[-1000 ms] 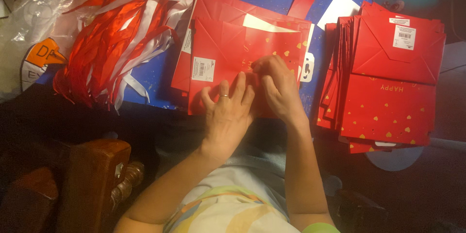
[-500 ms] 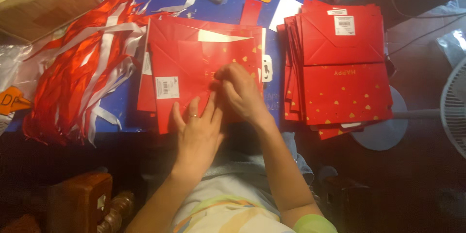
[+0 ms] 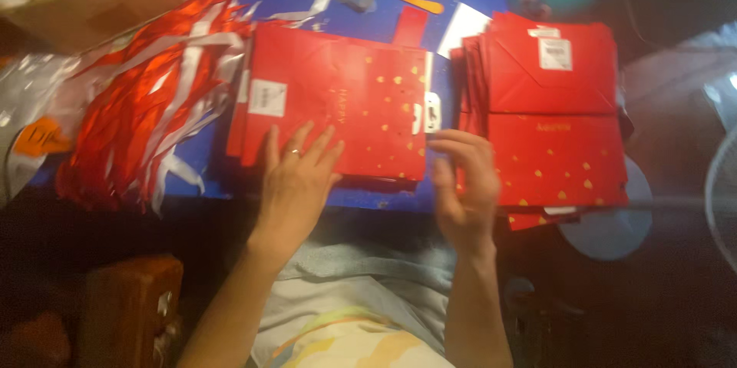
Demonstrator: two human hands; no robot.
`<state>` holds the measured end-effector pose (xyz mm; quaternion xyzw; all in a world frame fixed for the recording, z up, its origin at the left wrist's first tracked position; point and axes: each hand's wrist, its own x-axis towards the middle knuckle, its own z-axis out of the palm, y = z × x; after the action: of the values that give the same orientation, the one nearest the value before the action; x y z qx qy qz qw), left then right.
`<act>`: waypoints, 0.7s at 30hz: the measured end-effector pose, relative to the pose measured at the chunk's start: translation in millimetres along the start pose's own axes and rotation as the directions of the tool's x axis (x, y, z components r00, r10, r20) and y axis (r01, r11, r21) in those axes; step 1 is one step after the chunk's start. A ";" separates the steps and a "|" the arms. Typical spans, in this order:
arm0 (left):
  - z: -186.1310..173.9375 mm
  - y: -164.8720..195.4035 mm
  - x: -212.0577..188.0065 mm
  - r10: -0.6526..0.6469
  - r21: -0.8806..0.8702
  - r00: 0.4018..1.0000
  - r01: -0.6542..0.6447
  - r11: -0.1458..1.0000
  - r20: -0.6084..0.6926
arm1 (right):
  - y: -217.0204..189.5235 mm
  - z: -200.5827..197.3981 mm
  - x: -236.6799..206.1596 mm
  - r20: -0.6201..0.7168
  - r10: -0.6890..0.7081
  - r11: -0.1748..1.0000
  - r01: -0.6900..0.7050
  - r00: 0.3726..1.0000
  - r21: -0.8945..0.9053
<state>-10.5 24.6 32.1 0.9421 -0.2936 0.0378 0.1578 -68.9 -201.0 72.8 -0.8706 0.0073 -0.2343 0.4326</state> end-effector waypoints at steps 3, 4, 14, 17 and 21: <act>6.8 -3.7 -5.0 -0.028 -0.026 1.000 0.027 0.999 -0.012 | -2.9 -7.7 -1.3 -0.009 -0.037 0.984 0.035 0.999 -0.176; 10.0 -4.2 -7.4 -0.029 -0.040 0.999 0.028 0.999 -0.014 | -4.0 -9.8 -2.1 -0.007 -0.025 0.980 0.023 1.000 -0.197; 24.9 10.0 -43.9 0.068 -0.201 0.966 -0.121 0.972 -0.250 | -6.6 17.7 -24.6 0.103 -0.074 0.994 0.082 0.992 -0.077; 23.1 9.9 -63.8 -0.052 -0.368 0.924 -0.099 0.925 -0.379 | -7.3 47.2 -49.7 0.125 0.012 0.981 -0.036 0.992 0.192; 17.8 -16.9 -85.4 -0.313 -0.466 0.829 0.072 0.882 -0.464 | -20.4 115.2 -88.9 0.285 0.416 0.694 -0.504 0.864 0.514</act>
<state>-71.8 78.2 -3.5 0.8620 -0.1409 0.2121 0.4382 -104.2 -82.7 -6.9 -0.6840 0.1230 -0.0450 0.7177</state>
